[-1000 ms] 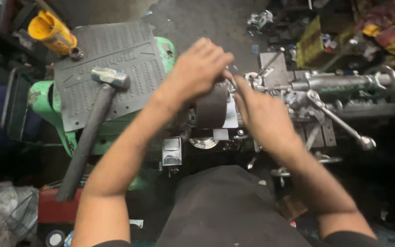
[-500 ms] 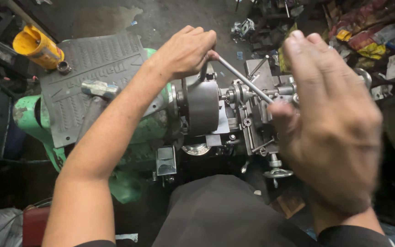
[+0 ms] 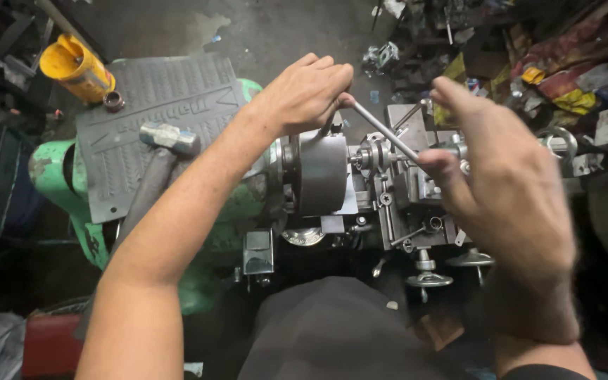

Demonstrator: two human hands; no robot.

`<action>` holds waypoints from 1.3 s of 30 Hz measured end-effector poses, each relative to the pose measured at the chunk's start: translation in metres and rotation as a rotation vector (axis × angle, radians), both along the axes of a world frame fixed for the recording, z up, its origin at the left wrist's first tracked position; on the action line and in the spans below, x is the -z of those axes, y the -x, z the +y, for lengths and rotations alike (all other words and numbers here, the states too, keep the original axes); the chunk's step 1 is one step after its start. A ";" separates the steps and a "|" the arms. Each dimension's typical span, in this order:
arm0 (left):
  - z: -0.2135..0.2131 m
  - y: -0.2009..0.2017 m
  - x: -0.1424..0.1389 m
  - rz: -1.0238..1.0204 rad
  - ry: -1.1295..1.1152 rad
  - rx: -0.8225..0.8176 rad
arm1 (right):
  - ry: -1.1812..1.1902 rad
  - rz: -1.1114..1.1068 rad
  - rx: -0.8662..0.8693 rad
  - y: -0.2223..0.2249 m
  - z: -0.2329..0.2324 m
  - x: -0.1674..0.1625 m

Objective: The person operates a metal lathe, using a T-handle wrench to tighten the chuck and adjusting the tailstock and tool post. They repeatedly rotate the chuck by hand and use a dial indicator to check alignment while making fine adjustments to the machine setup.

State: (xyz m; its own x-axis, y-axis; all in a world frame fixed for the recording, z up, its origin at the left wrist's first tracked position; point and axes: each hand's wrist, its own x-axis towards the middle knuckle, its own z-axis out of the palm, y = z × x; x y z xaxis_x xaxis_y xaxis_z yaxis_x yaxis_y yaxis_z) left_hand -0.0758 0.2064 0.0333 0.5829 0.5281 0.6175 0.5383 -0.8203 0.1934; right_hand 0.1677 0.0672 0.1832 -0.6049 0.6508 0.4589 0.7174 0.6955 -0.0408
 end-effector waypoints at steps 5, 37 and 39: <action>-0.007 -0.006 -0.006 0.009 -0.007 -0.018 | 0.454 -0.159 0.288 0.036 0.037 0.045; -0.149 -0.096 0.162 -0.991 0.542 -0.853 | 0.493 0.451 -0.489 -0.059 0.006 0.212; -0.157 -0.097 0.181 -0.979 0.676 -0.881 | 0.451 0.358 -0.396 -0.047 0.013 0.201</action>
